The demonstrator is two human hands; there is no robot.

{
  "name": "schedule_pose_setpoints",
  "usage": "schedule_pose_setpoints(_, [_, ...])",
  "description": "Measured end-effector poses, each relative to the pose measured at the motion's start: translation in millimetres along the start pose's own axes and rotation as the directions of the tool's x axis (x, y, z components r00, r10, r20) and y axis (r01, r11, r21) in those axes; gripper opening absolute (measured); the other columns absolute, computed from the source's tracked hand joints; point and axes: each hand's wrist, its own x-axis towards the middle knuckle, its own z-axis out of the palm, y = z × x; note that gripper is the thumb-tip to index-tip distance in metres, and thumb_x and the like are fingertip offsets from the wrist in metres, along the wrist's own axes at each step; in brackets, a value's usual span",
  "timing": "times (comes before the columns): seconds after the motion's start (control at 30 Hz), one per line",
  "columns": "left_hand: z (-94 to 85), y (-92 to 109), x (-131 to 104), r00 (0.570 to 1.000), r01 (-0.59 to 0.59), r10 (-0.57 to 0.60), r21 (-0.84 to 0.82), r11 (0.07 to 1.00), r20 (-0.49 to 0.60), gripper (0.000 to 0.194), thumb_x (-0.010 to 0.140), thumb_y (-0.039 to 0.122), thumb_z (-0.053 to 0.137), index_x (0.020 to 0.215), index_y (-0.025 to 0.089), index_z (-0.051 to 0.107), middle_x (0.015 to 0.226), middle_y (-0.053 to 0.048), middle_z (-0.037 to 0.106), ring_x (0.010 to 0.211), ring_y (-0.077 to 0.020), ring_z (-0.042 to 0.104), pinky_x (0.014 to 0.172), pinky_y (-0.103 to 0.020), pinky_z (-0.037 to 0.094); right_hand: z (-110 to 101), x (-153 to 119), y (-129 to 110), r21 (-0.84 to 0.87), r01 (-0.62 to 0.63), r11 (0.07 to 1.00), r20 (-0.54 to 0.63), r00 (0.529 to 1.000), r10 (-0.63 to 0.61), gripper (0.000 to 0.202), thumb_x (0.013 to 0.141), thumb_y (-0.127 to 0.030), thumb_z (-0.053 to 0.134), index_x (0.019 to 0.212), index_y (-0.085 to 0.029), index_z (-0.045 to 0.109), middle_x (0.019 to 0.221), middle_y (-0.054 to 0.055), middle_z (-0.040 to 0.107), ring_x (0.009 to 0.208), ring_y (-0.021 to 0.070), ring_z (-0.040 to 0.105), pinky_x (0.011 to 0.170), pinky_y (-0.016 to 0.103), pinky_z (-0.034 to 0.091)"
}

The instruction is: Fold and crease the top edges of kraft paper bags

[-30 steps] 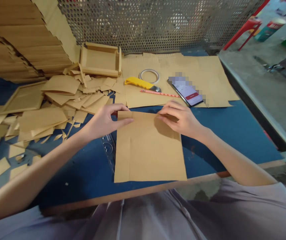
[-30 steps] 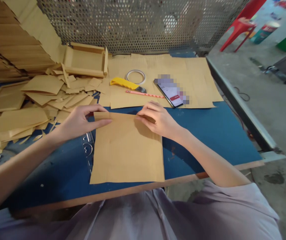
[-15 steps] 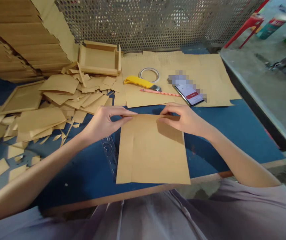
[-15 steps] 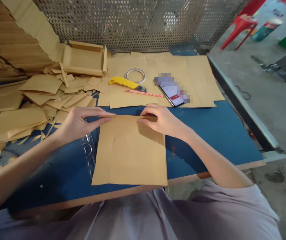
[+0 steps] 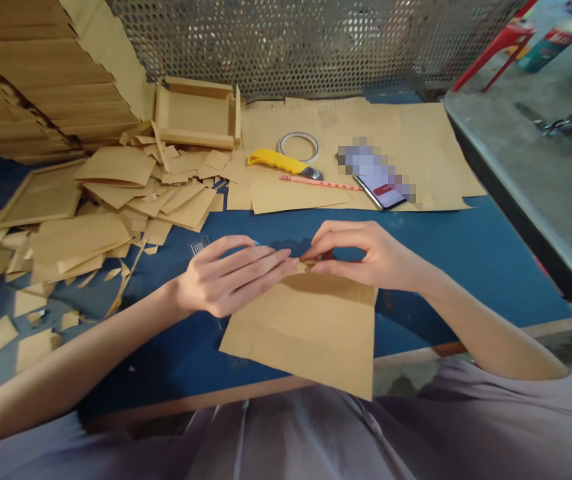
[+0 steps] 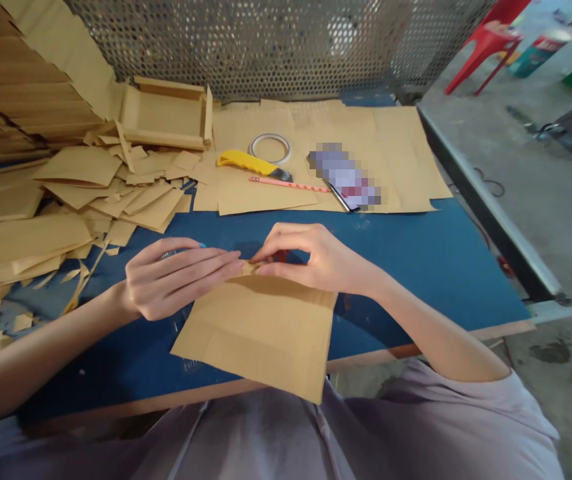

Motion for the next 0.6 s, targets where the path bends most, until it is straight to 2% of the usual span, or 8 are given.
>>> schedule_pose_setpoints(0.1, [4.5, -4, -8, 1.000, 0.001, -0.002, -0.058, 0.998, -0.022, 0.039, 0.096, 0.019, 0.050, 0.129, 0.039, 0.060, 0.126, 0.003, 0.066, 0.112, -0.0207, 0.067, 0.100, -0.040, 0.053, 3, 0, -2, 0.088, -0.012, 0.996, 0.016, 1.000, 0.011, 0.008, 0.088, -0.027, 0.066, 0.092, -0.020, 0.069, 0.088, 0.004, 0.068, 0.078, 0.0153, 0.062, 0.071, 0.030, 0.049])
schedule_pose_setpoints(0.23, [8.5, -5, -12, 0.998, 0.064, -0.062, -0.107, 0.992, 0.019, 0.034, 0.097, 0.023, 0.050, 0.126, 0.037, 0.062, 0.120, 0.002, 0.069, 0.107, -0.0207, 0.069, 0.101, -0.041, 0.054, 6, 0, -1, 0.161, -0.084, 0.983, 0.092, 0.993, 0.070, 0.010, 0.085, -0.028, 0.069, 0.087, -0.019, 0.064, 0.086, 0.003, 0.066, 0.076, 0.0142, 0.060, 0.067, 0.028, 0.048])
schedule_pose_setpoints(0.3, [9.6, -5, -11, 1.000, 0.025, -0.027, -0.125, 0.992, -0.010, 0.034, 0.097, 0.023, 0.052, 0.126, 0.036, 0.062, 0.119, 0.003, 0.069, 0.106, -0.0209, 0.070, 0.101, -0.040, 0.054, 8, 0, -1, 0.152, -0.093, 0.984, 0.107, 0.991, 0.078, 0.010, 0.085, -0.027, 0.069, 0.086, -0.019, 0.063, 0.086, 0.002, 0.065, 0.075, 0.0130, 0.059, 0.067, 0.028, 0.047])
schedule_pose_setpoints(0.37, [10.7, -6, -10, 0.994, -0.070, 0.062, -0.087, 0.994, -0.088, 0.038, 0.096, 0.019, 0.053, 0.129, 0.036, 0.058, 0.121, 0.003, 0.069, 0.106, -0.0198, 0.070, 0.101, -0.038, 0.054, 10, 0, 0, 0.130, -0.088, 0.988, 0.109, 0.991, 0.074, 0.009, 0.086, -0.026, 0.067, 0.085, -0.019, 0.062, 0.086, 0.002, 0.064, 0.073, 0.0120, 0.058, 0.066, 0.027, 0.047])
schedule_pose_setpoints(0.43, [12.1, -6, -6, 0.959, -0.191, 0.193, 0.032, 0.981, -0.206, 0.043, 0.095, 0.014, 0.053, 0.133, 0.034, 0.053, 0.122, 0.003, 0.068, 0.104, -0.0169, 0.071, 0.100, -0.033, 0.053, 11, -1, -1, 0.115, -0.081, 0.990, 0.115, 0.991, 0.068, 0.008, 0.087, -0.024, 0.066, 0.084, -0.019, 0.061, 0.086, 0.002, 0.064, 0.073, 0.0117, 0.057, 0.066, 0.027, 0.046])
schedule_pose_setpoints(0.5, [13.4, -6, -2, 0.884, -0.289, 0.333, 0.175, 0.941, -0.328, 0.042, 0.094, 0.010, 0.052, 0.133, 0.027, 0.052, 0.120, -0.001, 0.070, 0.099, -0.0145, 0.072, 0.098, -0.030, 0.053, 11, -1, -1, 0.108, -0.076, 0.991, 0.120, 0.991, 0.063, 0.009, 0.087, -0.024, 0.066, 0.083, -0.019, 0.061, 0.085, 0.002, 0.063, 0.073, 0.0117, 0.057, 0.067, 0.027, 0.046])
schedule_pose_setpoints(0.57, [14.2, -6, 4, 0.826, -0.338, 0.410, 0.240, 0.910, -0.388, 0.035, 0.093, 0.006, 0.052, 0.126, 0.017, 0.055, 0.113, -0.006, 0.073, 0.095, -0.0139, 0.073, 0.096, -0.029, 0.052, 12, -1, 0, 0.104, -0.071, 0.992, 0.116, 0.992, 0.059, 0.010, 0.086, -0.025, 0.066, 0.083, -0.018, 0.060, 0.085, 0.002, 0.064, 0.073, 0.0122, 0.057, 0.068, 0.027, 0.046])
schedule_pose_setpoints(0.6, [14.6, -5, 7, 0.821, -0.347, 0.416, 0.235, 0.908, -0.391, 0.031, 0.093, 0.006, 0.052, 0.122, 0.014, 0.057, 0.109, -0.008, 0.074, 0.094, -0.0138, 0.073, 0.095, -0.029, 0.052, 12, -2, 0, 0.096, -0.068, 0.993, 0.112, 0.992, 0.057, 0.011, 0.086, -0.026, 0.067, 0.083, -0.018, 0.060, 0.084, 0.002, 0.064, 0.074, 0.0126, 0.058, 0.069, 0.028, 0.046])
